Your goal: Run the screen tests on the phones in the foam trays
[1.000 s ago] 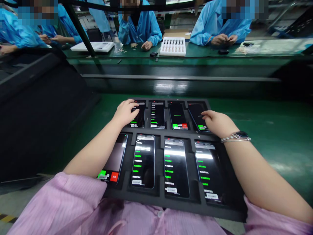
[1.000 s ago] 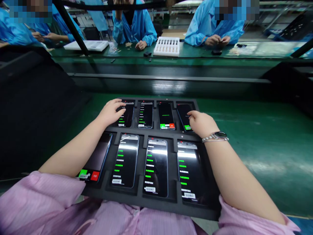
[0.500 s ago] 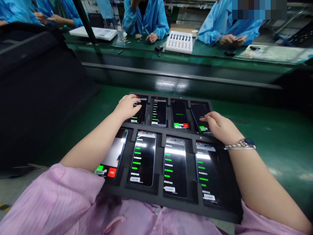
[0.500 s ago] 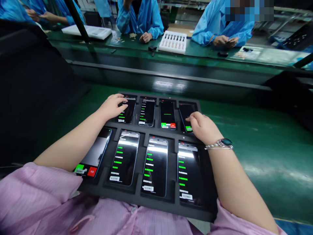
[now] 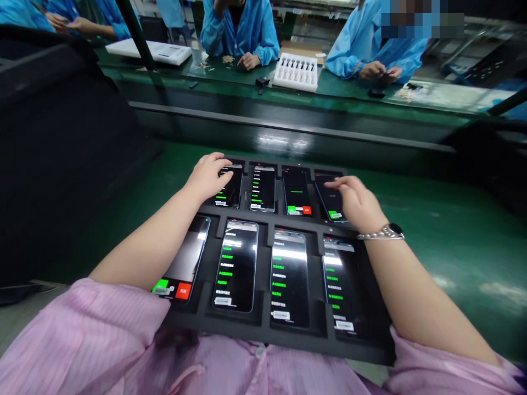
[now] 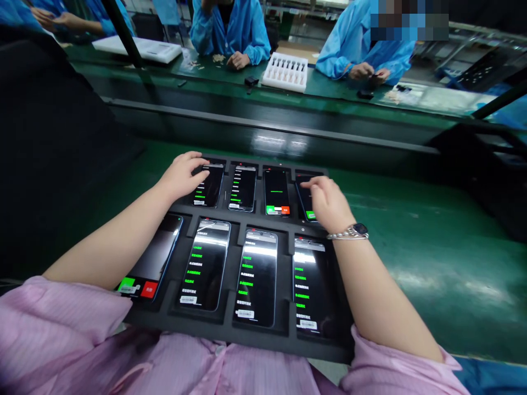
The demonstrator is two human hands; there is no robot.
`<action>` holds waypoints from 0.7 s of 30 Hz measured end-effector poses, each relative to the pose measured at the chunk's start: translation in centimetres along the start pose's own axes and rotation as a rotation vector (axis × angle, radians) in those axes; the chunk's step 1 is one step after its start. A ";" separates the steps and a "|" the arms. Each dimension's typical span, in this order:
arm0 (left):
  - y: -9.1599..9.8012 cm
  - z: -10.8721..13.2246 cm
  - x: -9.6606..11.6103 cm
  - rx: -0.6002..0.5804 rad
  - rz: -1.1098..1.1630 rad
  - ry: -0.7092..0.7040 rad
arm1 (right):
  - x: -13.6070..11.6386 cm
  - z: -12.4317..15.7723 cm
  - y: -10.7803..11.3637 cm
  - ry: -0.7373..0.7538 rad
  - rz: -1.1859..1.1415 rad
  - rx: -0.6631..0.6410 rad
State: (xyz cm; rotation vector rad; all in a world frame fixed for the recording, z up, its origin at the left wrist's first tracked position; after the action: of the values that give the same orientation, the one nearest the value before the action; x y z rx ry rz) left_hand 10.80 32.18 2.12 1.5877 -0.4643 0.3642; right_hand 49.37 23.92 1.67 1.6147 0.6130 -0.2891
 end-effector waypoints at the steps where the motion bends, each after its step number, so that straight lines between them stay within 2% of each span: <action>1: 0.8 0.0 0.1 0.037 0.058 0.013 | 1.3 0.5 1.0 -0.067 0.026 0.069; 3: 2.7 0.4 0.0 0.103 0.186 0.041 | 3.7 1.7 2.2 -0.178 0.043 0.118; 6: 5.8 2.9 -0.7 0.098 0.336 0.081 | 6.4 3.1 1.9 -0.268 -0.009 0.039; 8: 7.4 6.3 -1.7 0.033 0.374 0.098 | 7.6 3.7 1.2 -0.310 -0.053 -0.023; 11: 8.8 13.4 -4.3 -0.034 0.295 0.093 | 8.7 3.7 0.3 -0.371 -0.078 -0.082; 14: 8.4 20.6 -8.0 -0.073 0.292 0.220 | 9.2 3.0 -0.2 -0.397 -0.066 -0.109; 17: 6.0 25.8 -10.6 -0.120 0.446 0.344 | 9.3 2.6 -0.4 -0.397 -0.044 -0.115; 19: 4.6 27.5 -11.0 -0.036 0.567 0.354 | 9.3 2.6 -0.3 -0.408 -0.018 -0.107; 21: 3.8 28.1 -11.0 0.123 0.668 0.349 | 9.3 2.7 -0.1 -0.422 0.027 -0.094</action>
State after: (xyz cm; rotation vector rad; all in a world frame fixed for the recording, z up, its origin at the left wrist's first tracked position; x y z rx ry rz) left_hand -1.86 4.84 -2.07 1.4100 -0.7020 1.1746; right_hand 57.38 23.35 -3.66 1.4140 0.2766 -0.5552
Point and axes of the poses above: each hand's wrist, its own z-axis away from the middle knuckle, its own y-axis out of the back of the hand, x = y × z, the point moved 6 cm from there along -z, towards the middle knuckle, and after that the axes turned 14 degrees about y, right-handed, at the moved point
